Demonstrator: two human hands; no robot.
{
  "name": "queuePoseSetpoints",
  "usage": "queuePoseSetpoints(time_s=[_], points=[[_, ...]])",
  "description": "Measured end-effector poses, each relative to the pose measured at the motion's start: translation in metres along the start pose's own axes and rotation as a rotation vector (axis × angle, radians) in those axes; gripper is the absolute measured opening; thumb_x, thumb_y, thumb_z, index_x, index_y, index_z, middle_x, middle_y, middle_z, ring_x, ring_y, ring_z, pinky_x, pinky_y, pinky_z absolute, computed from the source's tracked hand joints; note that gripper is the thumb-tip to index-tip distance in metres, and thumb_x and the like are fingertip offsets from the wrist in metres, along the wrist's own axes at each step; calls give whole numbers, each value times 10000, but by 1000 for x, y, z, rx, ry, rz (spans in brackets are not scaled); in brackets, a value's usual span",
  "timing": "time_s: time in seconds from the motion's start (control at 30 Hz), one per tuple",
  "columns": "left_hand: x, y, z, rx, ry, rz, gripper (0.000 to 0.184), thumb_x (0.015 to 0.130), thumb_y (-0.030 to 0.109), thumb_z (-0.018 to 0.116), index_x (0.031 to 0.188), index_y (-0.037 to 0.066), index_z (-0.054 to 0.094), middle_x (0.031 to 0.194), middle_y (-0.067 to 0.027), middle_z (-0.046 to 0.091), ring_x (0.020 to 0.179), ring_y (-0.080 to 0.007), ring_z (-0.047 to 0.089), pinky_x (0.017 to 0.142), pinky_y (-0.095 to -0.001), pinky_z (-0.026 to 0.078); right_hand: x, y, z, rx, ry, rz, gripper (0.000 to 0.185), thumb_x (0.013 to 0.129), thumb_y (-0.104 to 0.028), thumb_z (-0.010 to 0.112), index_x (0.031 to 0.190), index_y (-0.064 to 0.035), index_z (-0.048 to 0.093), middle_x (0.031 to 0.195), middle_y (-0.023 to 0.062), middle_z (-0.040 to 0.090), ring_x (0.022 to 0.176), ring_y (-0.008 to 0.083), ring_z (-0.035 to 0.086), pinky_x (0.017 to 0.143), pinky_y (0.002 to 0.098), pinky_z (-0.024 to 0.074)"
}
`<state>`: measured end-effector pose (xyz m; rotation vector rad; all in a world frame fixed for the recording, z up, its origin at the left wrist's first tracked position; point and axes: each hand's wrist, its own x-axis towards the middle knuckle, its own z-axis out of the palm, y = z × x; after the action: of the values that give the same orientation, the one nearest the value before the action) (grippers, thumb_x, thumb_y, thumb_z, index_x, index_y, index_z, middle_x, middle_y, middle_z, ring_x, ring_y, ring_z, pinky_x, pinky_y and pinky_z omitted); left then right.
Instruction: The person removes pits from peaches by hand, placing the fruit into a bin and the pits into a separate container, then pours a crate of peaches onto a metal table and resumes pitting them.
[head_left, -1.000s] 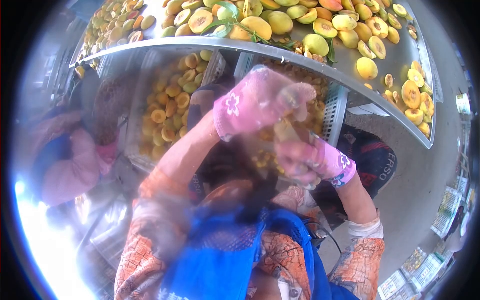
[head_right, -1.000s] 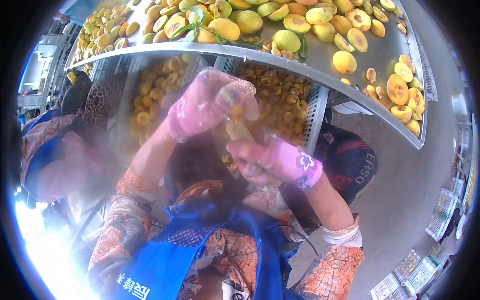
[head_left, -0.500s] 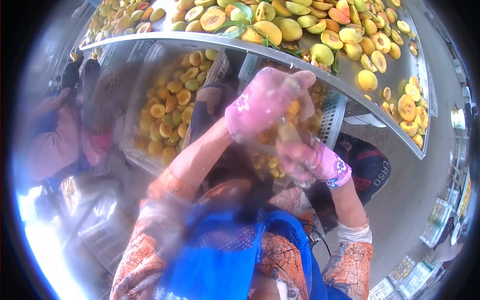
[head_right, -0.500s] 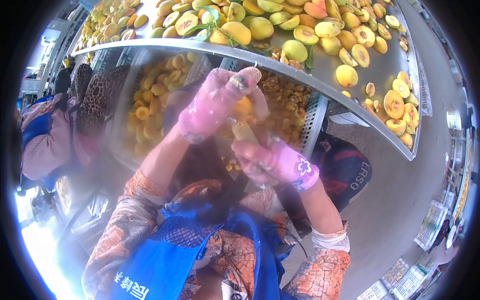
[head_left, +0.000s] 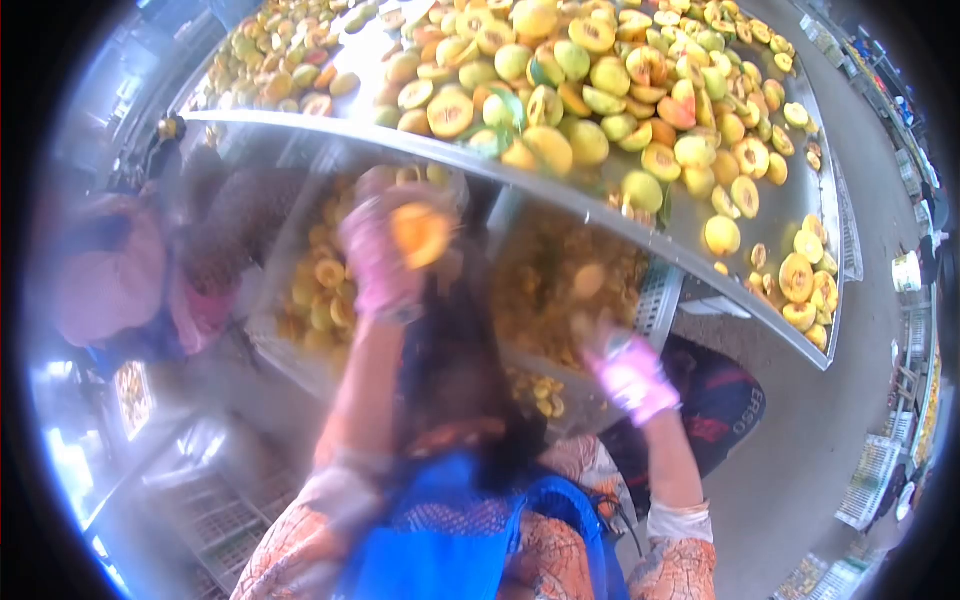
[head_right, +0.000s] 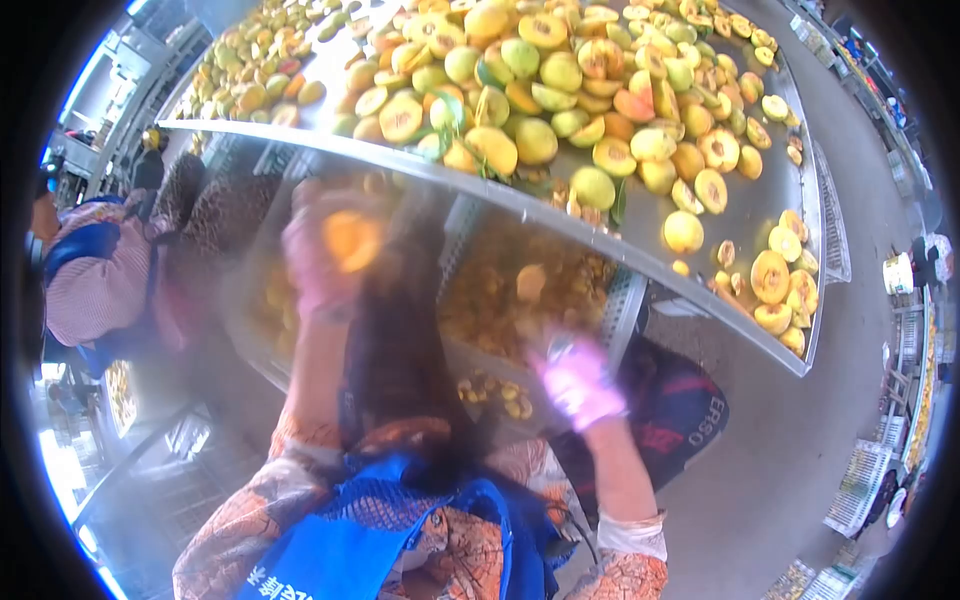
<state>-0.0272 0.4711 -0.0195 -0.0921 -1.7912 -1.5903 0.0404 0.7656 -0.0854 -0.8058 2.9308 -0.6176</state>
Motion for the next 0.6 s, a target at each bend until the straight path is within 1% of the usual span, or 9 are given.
queuePoseSetpoints(time_s=[0.03,0.1,0.13,0.2,0.23,0.3,0.37,0.5,0.6], points=[[9,7,-34,-46,-9,-218,468,928,410,480,829,-5,672,710,-56,638,632,-148,616,616,-267,523,-11,10,28,-289,-68,155,221,825,-228,568,969,-66,608,810,148,629,736,332,604,646,428,480],[21,6,-94,712,-187,-505,419,907,403,524,990,13,651,891,-103,661,802,-203,638,748,-326,514,-5,-4,19,-271,-296,242,240,829,-250,563,959,-58,625,847,147,640,749,309,617,664,414,481],[23,-2,-103,708,-182,-504,419,907,403,524,990,13,651,891,-103,661,802,-203,638,748,-326,514,-5,-8,16,-246,-345,235,245,830,-258,564,957,-57,622,840,146,640,744,311,616,660,415,480],[24,-17,-114,1623,-247,326,428,867,376,584,1153,58,581,1111,-134,604,1041,-257,568,905,-382,446,-5,-16,16,-201,-360,184,254,831,-272,566,955,-57,617,826,146,638,735,314,616,652,417,480],[35,-11,-103,1622,-229,325,428,867,376,584,1153,58,581,1111,-134,604,1041,-257,568,905,-382,446,-3,-19,17,-187,-363,162,258,832,-279,567,954,-57,615,819,145,637,730,315,615,649,417,479],[66,-5,-60,1004,-261,-34,500,824,358,628,1234,89,527,1282,-132,496,1184,-294,455,1003,-400,366,-1,-23,17,-165,-364,132,269,833,-294,568,951,-56,610,805,145,636,721,318,615,641,419,479],[96,-15,-20,893,-297,22,478,814,350,637,1211,100,547,1255,-127,518,1181,-310,459,995,-387,380,-1,-24,17,-164,-369,113,280,834,-308,570,949,-56,605,792,144,634,711,321,614,633,421,478],[145,-60,40,1335,-550,-42,412,771,302,676,1111,96,569,1151,-173,561,1111,-330,511,893,-423,444,0,-21,17,-146,-370,89,303,837,-337,573,944,-55,595,764,143,631,693,326,613,618,424,477],[137,-67,54,1214,-554,152,369,747,263,696,1036,76,561,1078,-178,587,1025,-358,552,835,-431,465,6,-23,16,-105,-331,70,322,839,-359,576,940,-54,588,743,142,628,679,330,612,607,426,476]])
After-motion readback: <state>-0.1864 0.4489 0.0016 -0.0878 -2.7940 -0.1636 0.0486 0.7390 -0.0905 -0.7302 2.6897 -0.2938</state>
